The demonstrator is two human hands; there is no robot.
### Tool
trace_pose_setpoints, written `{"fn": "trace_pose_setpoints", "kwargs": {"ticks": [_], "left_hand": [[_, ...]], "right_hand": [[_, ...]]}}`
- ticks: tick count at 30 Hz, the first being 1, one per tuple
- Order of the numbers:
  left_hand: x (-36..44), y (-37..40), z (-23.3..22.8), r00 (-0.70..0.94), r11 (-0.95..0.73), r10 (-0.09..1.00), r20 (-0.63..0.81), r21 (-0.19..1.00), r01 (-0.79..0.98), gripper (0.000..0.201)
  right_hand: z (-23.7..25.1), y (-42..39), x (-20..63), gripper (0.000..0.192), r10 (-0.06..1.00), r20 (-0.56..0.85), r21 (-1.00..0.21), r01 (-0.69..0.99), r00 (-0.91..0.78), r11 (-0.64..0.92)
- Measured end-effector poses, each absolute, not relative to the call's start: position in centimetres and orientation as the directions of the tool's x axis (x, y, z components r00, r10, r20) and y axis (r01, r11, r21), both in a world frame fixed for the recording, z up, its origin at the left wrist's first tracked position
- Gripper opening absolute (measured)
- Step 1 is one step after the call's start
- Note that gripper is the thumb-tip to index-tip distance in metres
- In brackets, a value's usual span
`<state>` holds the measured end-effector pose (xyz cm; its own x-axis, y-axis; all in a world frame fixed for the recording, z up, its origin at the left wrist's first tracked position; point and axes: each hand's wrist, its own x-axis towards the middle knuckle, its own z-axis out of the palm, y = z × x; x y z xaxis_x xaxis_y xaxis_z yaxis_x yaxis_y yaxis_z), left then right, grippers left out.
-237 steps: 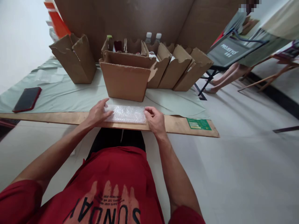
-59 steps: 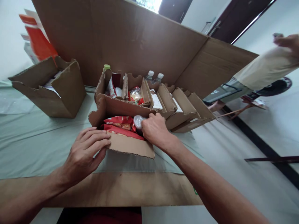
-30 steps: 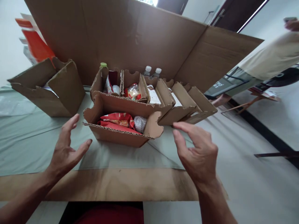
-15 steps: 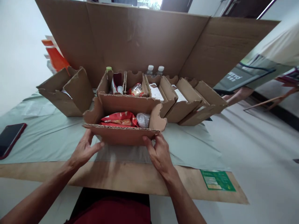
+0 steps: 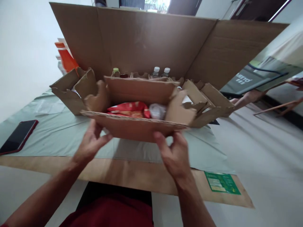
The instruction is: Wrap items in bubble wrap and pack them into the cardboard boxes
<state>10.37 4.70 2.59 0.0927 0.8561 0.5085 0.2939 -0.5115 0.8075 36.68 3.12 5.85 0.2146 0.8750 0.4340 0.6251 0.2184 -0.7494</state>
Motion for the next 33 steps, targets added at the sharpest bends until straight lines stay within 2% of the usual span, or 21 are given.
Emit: {"fn": "trace_pose_setpoints", "kwargs": {"ticks": [3,8,11,14,17,20,22,25,28,33], "left_hand": [[8.4,4.8,3.0,-0.054,-0.430,0.893,0.447,0.883,0.189,0.057],[12.1,6.1,3.6,0.053,-0.490,0.871,0.489,0.852,0.185,0.076],[12.8,4.8,1.6,0.032,-0.435,0.898,0.438,0.876,0.211,0.077],[10.4,1.2,-1.7,-0.127,-0.317,0.927,0.353,0.919,0.236,0.072],[7.1,-2.8,-4.2,-0.321,-0.192,0.911,0.258,0.956,0.224,0.067],[5.1,-5.4,-5.3,-0.456,-0.116,0.866,0.206,0.969,0.218,0.069],[4.5,-6.0,-5.5,-0.494,-0.094,0.847,0.196,0.970,0.225,0.072],[4.4,-6.0,-5.9,-0.507,-0.110,0.829,0.235,0.958,0.265,0.081],[4.6,-5.8,-6.6,-0.477,-0.155,0.831,0.287,0.942,0.296,0.088],[5.2,-6.1,-7.1,-0.478,-0.124,0.842,0.251,0.952,0.280,0.086]], "right_hand": [[5.9,4.5,34.8,0.052,0.913,0.400,-0.754,0.594,0.078,0.280],[5.0,4.3,37.8,0.046,0.809,0.526,-0.770,0.553,0.264,0.320],[3.6,3.5,38.3,0.046,0.827,0.487,-0.767,0.590,0.280,0.252],[2.3,3.8,35.3,0.053,0.900,0.397,-0.749,0.630,0.181,0.204],[1.5,5.7,30.3,0.051,0.947,0.323,-0.771,0.580,-0.004,0.265],[0.7,8.4,25.7,0.045,0.939,0.279,-0.796,0.498,-0.203,0.344],[-0.1,10.1,23.2,0.052,0.917,0.288,-0.817,0.430,-0.274,0.385],[-1.4,12.2,20.6,0.071,0.897,0.339,-0.830,0.359,-0.283,0.427],[-2.2,13.6,18.9,0.081,0.903,0.344,-0.815,0.395,-0.256,0.423],[-2.7,14.6,16.7,0.079,0.893,0.378,-0.763,0.464,-0.244,0.450]]}}
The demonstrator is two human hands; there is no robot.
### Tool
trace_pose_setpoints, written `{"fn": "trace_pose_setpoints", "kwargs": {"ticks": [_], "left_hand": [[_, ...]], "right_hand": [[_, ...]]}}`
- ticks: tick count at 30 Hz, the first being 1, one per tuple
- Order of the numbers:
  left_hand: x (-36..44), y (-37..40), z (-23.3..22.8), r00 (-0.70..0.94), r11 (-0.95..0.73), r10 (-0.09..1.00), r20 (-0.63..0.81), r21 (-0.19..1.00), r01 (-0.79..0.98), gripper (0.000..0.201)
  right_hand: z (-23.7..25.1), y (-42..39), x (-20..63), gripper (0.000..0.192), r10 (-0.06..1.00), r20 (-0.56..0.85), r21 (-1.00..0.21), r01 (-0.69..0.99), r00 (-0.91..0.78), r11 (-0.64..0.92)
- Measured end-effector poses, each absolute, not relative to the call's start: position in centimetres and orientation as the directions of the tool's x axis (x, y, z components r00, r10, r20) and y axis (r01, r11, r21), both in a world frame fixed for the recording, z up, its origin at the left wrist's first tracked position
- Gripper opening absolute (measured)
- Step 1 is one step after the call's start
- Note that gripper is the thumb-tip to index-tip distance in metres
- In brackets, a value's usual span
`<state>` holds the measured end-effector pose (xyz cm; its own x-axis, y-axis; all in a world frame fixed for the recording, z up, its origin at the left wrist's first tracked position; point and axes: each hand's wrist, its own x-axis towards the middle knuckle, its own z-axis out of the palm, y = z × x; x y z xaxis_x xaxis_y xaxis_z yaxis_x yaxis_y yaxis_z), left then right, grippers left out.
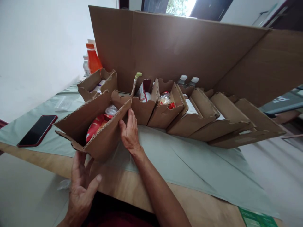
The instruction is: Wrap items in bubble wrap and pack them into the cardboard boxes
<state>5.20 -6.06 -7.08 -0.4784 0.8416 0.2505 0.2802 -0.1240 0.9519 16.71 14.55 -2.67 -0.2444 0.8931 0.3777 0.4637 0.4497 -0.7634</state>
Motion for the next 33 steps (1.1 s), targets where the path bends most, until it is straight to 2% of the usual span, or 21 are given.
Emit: {"fn": "trace_pose_setpoints", "kwargs": {"ticks": [6,12,16,21,26,33], "left_hand": [[5.0,-5.6,-7.2,-0.443,-0.156,0.859,0.258,0.954,0.254,0.084],[6.1,-5.1,-7.2,-0.467,-0.145,0.865,0.181,0.983,0.113,0.084],[7.3,-3.1,-7.0,-0.410,-0.191,0.885,0.221,0.975,0.113,0.086],[7.8,3.4,-6.3,-0.337,-0.220,0.903,0.268,0.960,0.174,0.091],[8.4,10.9,-4.8,-0.367,-0.203,0.901,0.231,0.972,0.114,0.093],[9.2,15.3,-4.4,-0.412,-0.157,0.883,0.225,0.969,0.192,0.093]], "right_hand": [[-3.0,14.3,15.0,0.078,0.858,0.448,-0.747,0.424,-0.249,0.513],[-5.4,15.4,15.5,0.067,0.820,0.549,-0.770,0.283,-0.162,0.572],[-8.3,16.3,16.5,0.057,0.873,0.484,-0.841,0.246,-0.056,0.482],[-10.6,16.7,17.3,0.047,0.923,0.385,-0.891,0.262,0.003,0.371],[-10.9,16.9,17.4,0.041,0.947,0.319,-0.924,0.236,0.044,0.300],[-11.0,16.8,17.3,0.037,0.953,0.301,-0.939,0.184,0.026,0.291]]}}
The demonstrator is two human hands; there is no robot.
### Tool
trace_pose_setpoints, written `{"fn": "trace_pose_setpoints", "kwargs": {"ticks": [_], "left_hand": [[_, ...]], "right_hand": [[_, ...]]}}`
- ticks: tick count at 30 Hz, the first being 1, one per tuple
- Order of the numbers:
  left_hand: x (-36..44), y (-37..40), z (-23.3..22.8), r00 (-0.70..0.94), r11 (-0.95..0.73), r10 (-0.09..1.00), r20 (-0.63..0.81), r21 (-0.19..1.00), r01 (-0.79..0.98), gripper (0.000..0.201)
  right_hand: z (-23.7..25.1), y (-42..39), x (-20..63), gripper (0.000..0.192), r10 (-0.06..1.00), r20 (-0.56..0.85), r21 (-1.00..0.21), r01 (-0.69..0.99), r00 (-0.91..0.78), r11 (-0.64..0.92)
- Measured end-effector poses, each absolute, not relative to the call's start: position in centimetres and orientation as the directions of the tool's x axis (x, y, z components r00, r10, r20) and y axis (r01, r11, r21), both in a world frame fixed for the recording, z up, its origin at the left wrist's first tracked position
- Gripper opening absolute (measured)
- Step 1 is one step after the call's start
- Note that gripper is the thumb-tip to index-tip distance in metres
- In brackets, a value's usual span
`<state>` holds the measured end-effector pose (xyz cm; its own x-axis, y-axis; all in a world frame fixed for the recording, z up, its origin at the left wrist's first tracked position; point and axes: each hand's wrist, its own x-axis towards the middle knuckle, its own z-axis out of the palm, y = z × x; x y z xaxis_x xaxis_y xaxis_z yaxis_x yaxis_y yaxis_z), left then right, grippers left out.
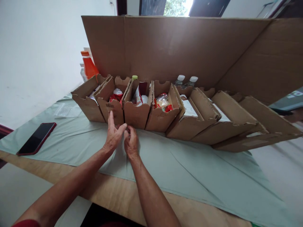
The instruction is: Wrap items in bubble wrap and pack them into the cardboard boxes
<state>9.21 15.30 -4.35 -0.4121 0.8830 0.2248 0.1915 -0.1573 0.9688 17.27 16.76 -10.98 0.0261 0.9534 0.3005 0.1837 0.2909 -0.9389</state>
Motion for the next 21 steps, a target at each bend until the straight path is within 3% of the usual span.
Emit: {"fn": "trace_pose_setpoints", "kwargs": {"ticks": [3,5,7,9,11,14,17,21], "left_hand": [[8.6,14.4,-4.9,-0.392,-0.187,0.877,0.278,0.949,0.254,0.089],[6.7,13.9,-4.7,-0.385,-0.266,0.825,0.414,0.885,0.382,0.087],[3.2,14.1,-3.5,-0.359,-0.320,0.724,0.589,0.748,0.582,0.083],[-1.3,15.4,-1.5,-0.313,-0.256,0.661,0.682,0.597,0.760,0.079],[-5.6,17.3,0.8,-0.284,-0.123,0.687,0.669,0.492,0.862,0.074],[-10.1,19.6,3.4,-0.209,-0.017,0.799,0.564,0.369,0.929,0.042],[-11.7,19.2,4.5,-0.138,-0.021,0.842,0.521,0.287,0.958,0.011],[-10.2,14.5,4.8,-0.042,-0.107,0.804,0.593,0.213,0.971,0.005]], "right_hand": [[-11.1,16.8,17.4,0.039,0.958,0.286,-0.943,0.186,0.032,0.276],[-11.3,16.9,17.4,0.038,0.960,0.276,-0.945,0.191,0.037,0.264],[-11.5,17.1,17.4,0.038,0.961,0.275,-0.945,0.192,0.033,0.264],[-11.6,17.3,17.4,0.037,0.959,0.281,-0.944,0.189,0.025,0.272],[-11.7,17.5,17.4,0.036,0.958,0.288,-0.942,0.189,0.019,0.279],[-11.7,17.6,17.4,0.033,0.954,0.299,-0.936,0.196,0.012,0.291],[-11.6,17.7,17.5,0.032,0.951,0.311,-0.931,0.203,0.010,0.302],[-11.4,17.7,17.4,0.030,0.948,0.318,-0.931,0.196,0.019,0.308]]}}
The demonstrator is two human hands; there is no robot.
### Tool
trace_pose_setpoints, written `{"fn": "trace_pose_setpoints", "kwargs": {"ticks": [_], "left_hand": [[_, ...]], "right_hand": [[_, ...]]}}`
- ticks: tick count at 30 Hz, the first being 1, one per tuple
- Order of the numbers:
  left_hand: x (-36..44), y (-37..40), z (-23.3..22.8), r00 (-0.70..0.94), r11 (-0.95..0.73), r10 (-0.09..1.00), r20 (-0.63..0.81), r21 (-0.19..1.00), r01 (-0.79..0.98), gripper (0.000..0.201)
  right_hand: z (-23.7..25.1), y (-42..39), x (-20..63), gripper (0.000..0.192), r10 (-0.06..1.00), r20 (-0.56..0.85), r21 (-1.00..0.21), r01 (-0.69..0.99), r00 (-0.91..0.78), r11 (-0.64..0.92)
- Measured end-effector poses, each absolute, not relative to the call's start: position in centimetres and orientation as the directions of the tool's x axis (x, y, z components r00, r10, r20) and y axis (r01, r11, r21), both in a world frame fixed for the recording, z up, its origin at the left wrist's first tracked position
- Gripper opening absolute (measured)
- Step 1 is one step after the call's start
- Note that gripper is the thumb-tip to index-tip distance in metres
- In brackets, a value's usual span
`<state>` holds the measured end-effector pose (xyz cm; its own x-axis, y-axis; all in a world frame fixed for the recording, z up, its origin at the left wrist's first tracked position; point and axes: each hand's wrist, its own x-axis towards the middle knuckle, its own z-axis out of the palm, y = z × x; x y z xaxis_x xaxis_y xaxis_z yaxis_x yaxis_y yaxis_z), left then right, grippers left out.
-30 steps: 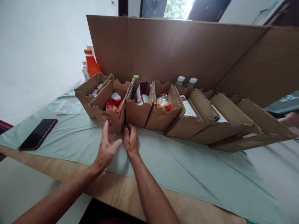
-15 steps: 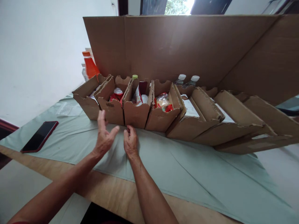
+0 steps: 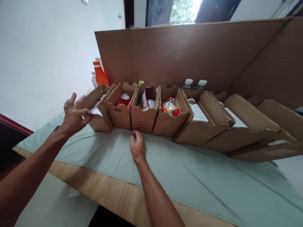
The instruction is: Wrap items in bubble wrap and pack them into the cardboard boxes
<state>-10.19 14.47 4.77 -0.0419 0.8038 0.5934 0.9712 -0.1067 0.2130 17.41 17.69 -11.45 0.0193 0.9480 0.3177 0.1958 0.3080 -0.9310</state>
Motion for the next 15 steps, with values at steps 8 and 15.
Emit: {"fn": "trace_pose_setpoints", "kwargs": {"ticks": [8,15], "left_hand": [[2.5,5.2,6.9,0.065,-0.453,0.723,0.688,0.401,0.796,0.014],[-5.7,4.1,5.3,-0.548,-0.392,0.335,0.766,0.643,0.658,0.052]], "right_hand": [[-10.3,18.7,17.9,0.028,0.959,0.276,-0.954,0.144,0.065,0.264],[-7.6,14.2,19.6,0.038,0.983,0.183,-0.981,0.073,0.030,0.181]]}}
